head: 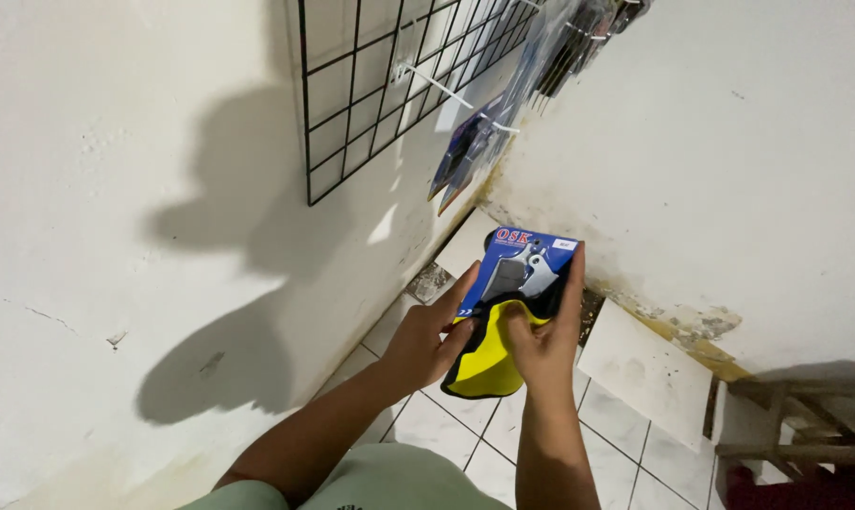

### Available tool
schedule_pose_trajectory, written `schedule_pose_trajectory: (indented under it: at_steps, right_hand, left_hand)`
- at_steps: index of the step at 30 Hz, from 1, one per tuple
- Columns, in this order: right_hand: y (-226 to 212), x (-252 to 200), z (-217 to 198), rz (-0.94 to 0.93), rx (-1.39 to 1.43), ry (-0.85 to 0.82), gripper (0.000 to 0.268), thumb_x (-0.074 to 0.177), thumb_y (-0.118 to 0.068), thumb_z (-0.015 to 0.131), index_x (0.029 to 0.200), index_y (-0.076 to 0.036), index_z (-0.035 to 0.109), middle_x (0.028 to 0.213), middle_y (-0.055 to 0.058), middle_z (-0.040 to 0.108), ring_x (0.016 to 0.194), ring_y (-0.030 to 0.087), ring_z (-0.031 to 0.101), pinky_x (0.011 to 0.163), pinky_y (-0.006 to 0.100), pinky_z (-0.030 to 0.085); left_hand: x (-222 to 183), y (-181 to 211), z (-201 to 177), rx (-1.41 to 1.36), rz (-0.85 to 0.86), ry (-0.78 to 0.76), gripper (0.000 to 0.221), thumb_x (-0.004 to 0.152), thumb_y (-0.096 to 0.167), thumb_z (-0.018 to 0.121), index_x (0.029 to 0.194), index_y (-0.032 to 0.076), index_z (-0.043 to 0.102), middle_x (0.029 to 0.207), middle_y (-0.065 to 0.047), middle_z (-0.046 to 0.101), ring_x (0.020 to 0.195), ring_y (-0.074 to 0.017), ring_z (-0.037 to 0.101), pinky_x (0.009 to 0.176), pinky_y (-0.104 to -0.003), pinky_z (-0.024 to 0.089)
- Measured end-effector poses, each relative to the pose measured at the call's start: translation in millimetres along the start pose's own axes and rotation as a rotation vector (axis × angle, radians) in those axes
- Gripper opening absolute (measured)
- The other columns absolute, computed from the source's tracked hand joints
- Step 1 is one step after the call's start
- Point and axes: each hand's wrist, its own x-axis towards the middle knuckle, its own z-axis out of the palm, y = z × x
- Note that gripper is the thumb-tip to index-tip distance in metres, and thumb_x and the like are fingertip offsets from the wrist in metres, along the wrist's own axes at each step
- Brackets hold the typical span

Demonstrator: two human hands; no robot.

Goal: Wiping a package of brake pads with a microfiber cloth.

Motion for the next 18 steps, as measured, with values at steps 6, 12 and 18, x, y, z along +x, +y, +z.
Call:
schedule_pose_trajectory:
  at_steps: [6,12,18]
  right_hand:
    - [6.8,3.6,-8.0,0.021,0.04,0.0,0.106,0.063,0.016,0.061,0.161,-0.003,0.023,0.148,0.031,0.046,0.137,0.037,0.044,0.115,0.05,0.039]
    - [5.9,2.7,-5.7,0.003,-0.011,0.108,0.09,0.07,0.014,0.059,0.156,0.0,0.036,0.143,0.028,0.051,0.134,0.03,0.048,0.114,0.044,0.041]
    - [3.6,3.0,-7.5,0.052,0.002,0.01,0.104,0.067,0.016,0.064,0.16,-0.004,0.024,0.149,0.032,0.043,0.136,0.04,0.044,0.112,0.05,0.042]
  left_hand:
    - [-1.6,-0.3,5.4,-0.064,-0.011,0.011,0.072,0.091,0.008,0.06,0.159,0.019,0.039,0.057,-0.009,0.063,0.053,-0.0135,0.062,0.057,-0.023,0.055]
    - [-4.3,-10.0,7.4,-0.019,-0.01,-0.016,0.074,0.09,0.005,0.061,0.159,0.019,0.04,0.056,-0.013,0.064,0.051,-0.0176,0.06,0.052,-0.03,0.054]
    - [-5.6,-29.4,7.9,-0.106,0.016,0.003,0.072,0.09,0.003,0.058,0.159,0.016,0.04,0.07,-0.015,0.073,0.063,-0.0175,0.068,0.059,-0.032,0.06]
